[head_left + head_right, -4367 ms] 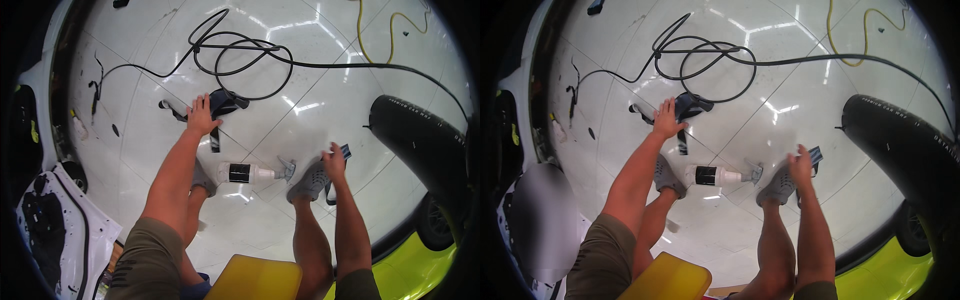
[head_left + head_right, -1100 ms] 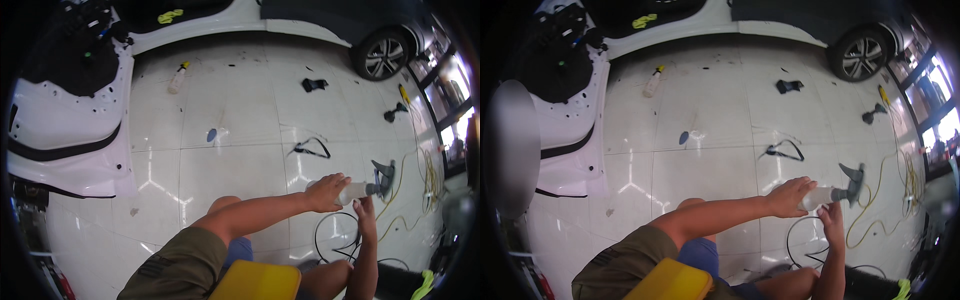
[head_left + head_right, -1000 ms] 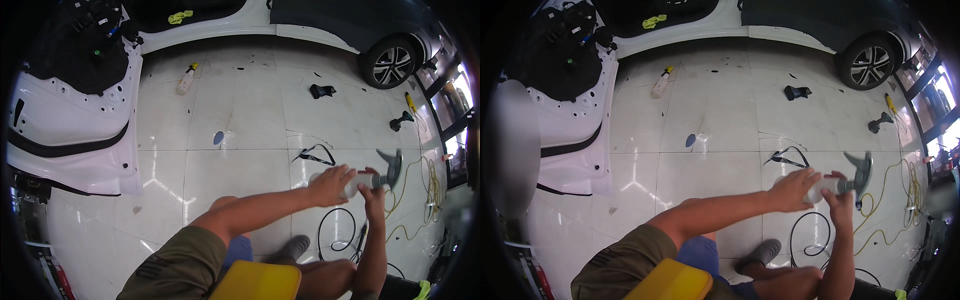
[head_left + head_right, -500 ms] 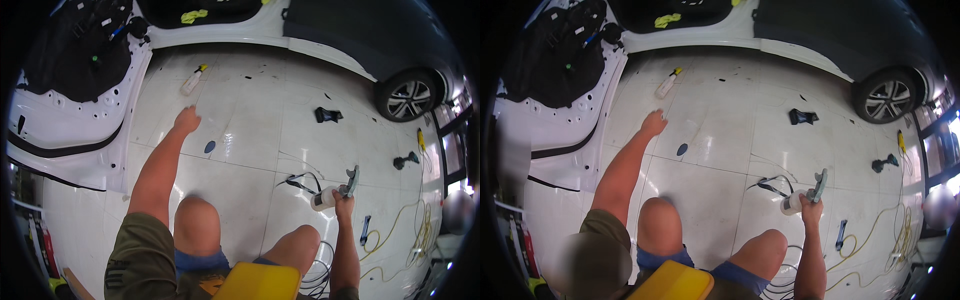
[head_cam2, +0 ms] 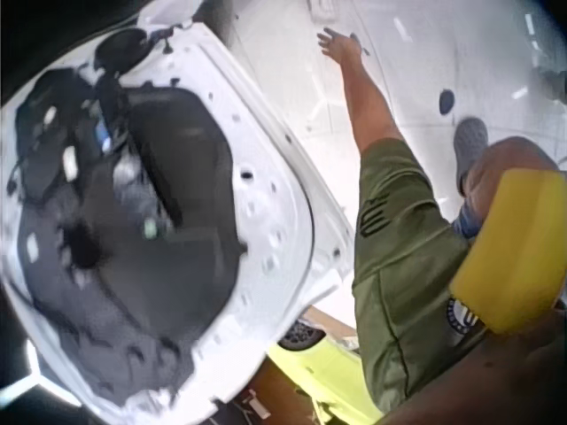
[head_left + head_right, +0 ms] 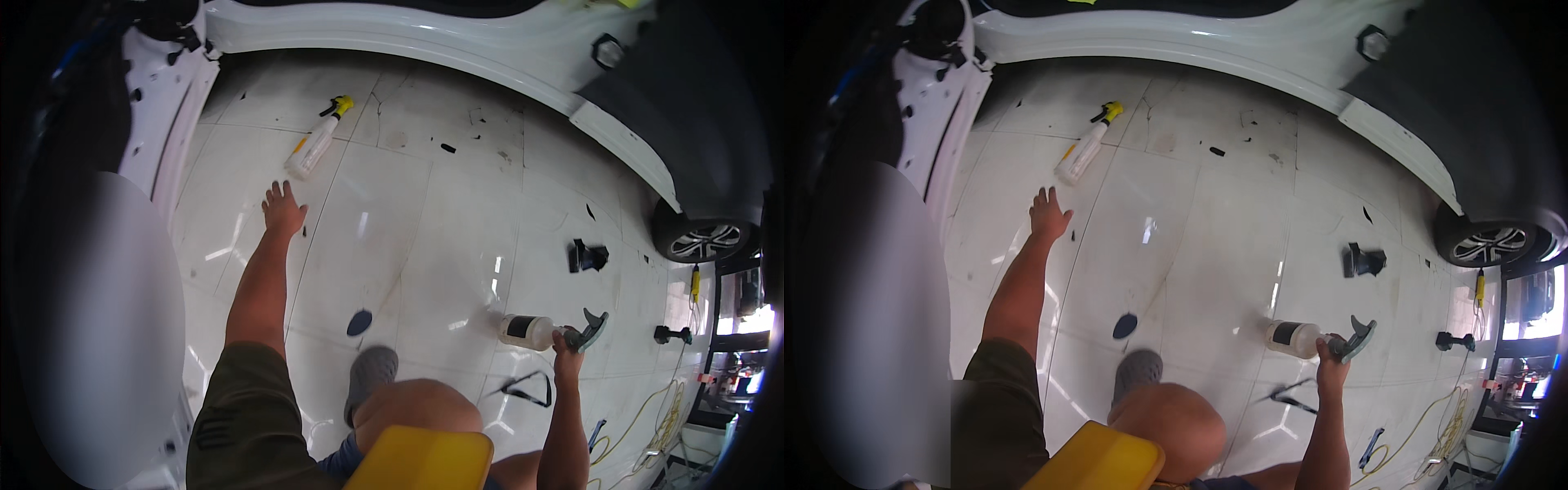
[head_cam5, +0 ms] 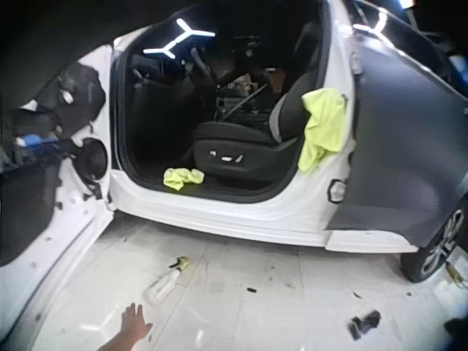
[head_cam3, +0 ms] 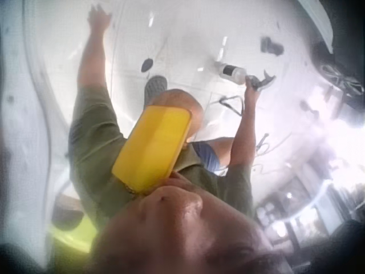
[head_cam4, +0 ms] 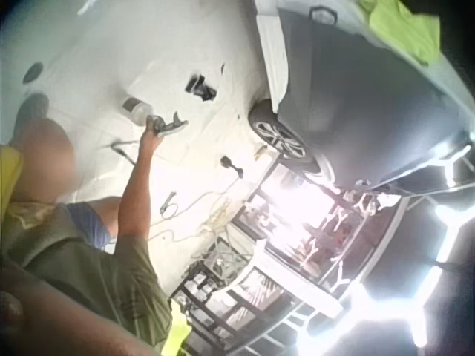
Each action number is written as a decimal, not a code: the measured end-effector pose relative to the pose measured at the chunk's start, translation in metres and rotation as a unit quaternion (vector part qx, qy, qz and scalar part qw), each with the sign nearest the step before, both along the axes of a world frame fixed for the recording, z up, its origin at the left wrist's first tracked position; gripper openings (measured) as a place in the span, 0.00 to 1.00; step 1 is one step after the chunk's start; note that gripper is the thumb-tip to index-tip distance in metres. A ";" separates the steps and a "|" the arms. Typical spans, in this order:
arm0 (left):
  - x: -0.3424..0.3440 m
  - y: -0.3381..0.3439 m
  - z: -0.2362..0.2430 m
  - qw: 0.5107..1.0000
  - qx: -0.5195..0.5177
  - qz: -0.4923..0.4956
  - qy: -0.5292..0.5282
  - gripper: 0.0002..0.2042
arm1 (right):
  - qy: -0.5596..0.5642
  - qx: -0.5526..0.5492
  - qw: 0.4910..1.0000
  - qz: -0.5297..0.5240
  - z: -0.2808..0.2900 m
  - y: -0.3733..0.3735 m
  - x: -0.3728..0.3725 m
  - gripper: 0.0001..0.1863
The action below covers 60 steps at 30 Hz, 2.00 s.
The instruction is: The person applies a matte black vinyl wrap to a white car door. They use a squeegee to smooth the wrap, a knife to trim edges, and a heat gun to shape the material around curves. The person also wipes the surface with a cloth and uses a drill to remove screws from the door.
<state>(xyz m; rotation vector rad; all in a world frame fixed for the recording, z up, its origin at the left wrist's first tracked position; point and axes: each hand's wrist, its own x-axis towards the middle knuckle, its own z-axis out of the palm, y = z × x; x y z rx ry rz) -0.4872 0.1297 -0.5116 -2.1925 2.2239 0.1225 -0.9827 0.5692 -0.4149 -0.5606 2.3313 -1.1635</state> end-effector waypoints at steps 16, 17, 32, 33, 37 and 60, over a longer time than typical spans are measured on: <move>0.000 -0.175 -0.063 0.799 0.289 0.058 0.525 0.42 | 0.058 0.099 0.989 0.099 0.045 -0.200 0.050 0.19; 0.000 -0.161 -0.063 0.773 0.259 0.060 0.576 0.40 | 0.069 0.096 0.983 0.141 0.047 -0.226 0.063 0.19; -0.124 -0.084 -0.122 0.855 -0.021 -0.111 0.506 0.41 | 0.117 0.056 0.963 0.238 -0.031 -0.420 0.183 0.32; -0.115 -0.091 -0.129 0.866 -0.027 -0.118 0.486 0.40 | 0.087 0.062 0.955 0.278 -0.024 -0.412 0.182 0.34; -0.072 -0.100 -0.132 0.919 0.033 -0.130 0.371 0.39 | 0.062 0.084 0.927 0.359 0.024 -0.356 0.148 0.33; -0.310 0.302 0.270 0.770 0.638 0.030 0.004 0.29 | -0.345 -0.203 0.842 -0.361 0.181 0.351 -0.265 0.21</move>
